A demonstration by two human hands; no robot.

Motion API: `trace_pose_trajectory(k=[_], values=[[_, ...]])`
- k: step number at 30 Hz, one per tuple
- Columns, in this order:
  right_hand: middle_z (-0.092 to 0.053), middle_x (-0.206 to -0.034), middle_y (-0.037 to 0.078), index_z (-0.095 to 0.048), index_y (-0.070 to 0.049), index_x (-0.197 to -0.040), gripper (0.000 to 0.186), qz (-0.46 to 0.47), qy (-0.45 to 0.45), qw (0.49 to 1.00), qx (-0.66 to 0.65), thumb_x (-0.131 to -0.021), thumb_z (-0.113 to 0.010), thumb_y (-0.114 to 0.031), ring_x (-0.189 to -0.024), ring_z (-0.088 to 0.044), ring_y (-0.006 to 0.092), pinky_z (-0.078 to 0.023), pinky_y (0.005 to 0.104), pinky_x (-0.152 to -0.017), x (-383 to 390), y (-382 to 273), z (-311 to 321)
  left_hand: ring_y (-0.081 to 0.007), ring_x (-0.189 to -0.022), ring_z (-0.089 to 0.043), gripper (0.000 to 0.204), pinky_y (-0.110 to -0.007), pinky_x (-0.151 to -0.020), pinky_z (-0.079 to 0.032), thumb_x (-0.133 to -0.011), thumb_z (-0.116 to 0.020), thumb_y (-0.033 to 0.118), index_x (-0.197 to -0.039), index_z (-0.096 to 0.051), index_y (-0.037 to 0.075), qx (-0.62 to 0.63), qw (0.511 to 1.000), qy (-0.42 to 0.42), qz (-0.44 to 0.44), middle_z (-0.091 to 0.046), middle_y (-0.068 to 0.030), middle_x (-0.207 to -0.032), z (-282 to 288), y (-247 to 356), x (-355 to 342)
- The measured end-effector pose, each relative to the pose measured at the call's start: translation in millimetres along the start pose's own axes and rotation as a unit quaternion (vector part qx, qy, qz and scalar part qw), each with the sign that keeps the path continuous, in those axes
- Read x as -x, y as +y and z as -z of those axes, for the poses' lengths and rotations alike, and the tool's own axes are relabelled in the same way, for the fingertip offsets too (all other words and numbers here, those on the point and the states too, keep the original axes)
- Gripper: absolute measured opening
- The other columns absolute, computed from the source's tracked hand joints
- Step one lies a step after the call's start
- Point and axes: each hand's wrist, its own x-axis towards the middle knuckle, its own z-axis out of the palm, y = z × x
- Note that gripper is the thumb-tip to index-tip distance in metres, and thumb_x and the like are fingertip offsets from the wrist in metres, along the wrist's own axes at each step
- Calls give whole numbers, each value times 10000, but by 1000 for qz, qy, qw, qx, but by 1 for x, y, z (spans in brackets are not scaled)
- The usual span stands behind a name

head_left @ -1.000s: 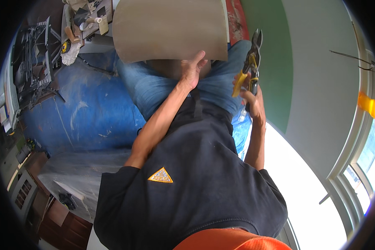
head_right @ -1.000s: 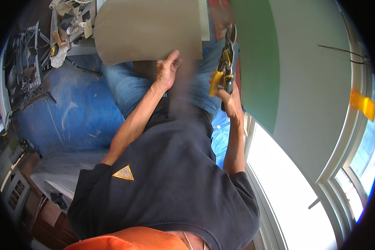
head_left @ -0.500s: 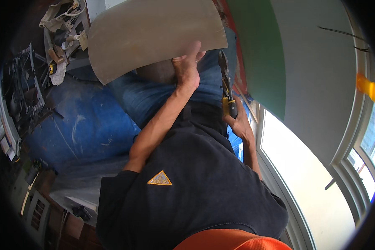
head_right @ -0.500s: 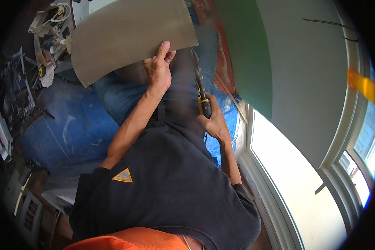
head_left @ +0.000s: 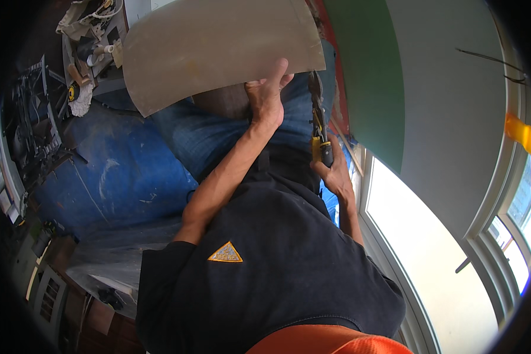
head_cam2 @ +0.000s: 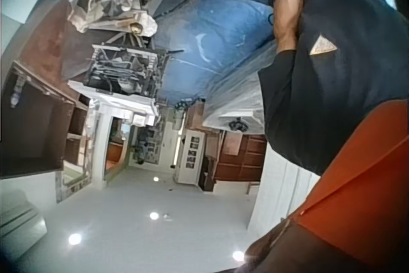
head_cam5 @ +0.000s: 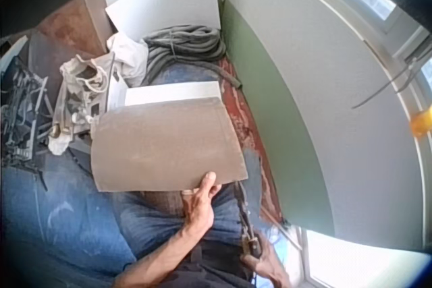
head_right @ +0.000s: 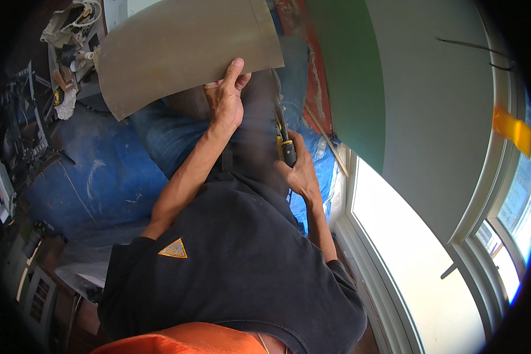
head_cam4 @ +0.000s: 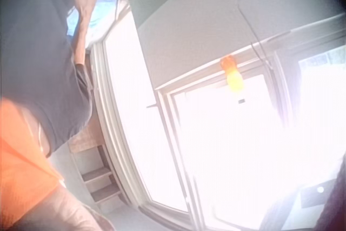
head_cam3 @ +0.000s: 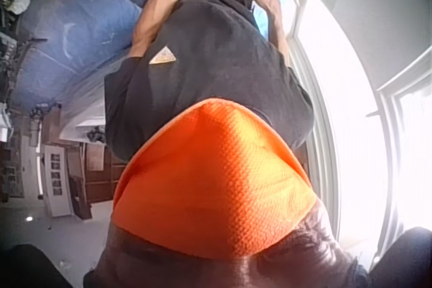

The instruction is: The person measures a board with a tape measure and pencil, then uses a straightedge to mark a curved line. They move to a balcony to continue marking, return inside, and cut the board along the marked curve using tin snips. The cut piece is separated and briefly held up.

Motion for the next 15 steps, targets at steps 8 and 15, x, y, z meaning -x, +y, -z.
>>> trace_pose_trajectory(k=[8, 15], values=[[-665, -1156, 195, -530, -18, -1355, 664, 3, -17, 1000, -2, -721, -661, -166, -1076, -639, 336, -471, 400, -1006, -3, 5, 1, -102, -1023, -641, 268, -316, -816, -565, -902, -790, 93, -1128, -669, 171, 10, 1000, -1, 0, -676, 29, -1123, 0, 0, 2], [-662, -1109, 176, -539, -14, -1329, 624, 17, -2, 1000, 0, -731, -661, -142, -1036, -640, 312, -480, 389, -983, -3, 10, -2, -102, -1016, -645, 266, -307, -810, -562, -902, -793, 94, -1124, -670, 174, 9, 1000, 4, 4, -682, 29, -1114, 1, -2, 2]])
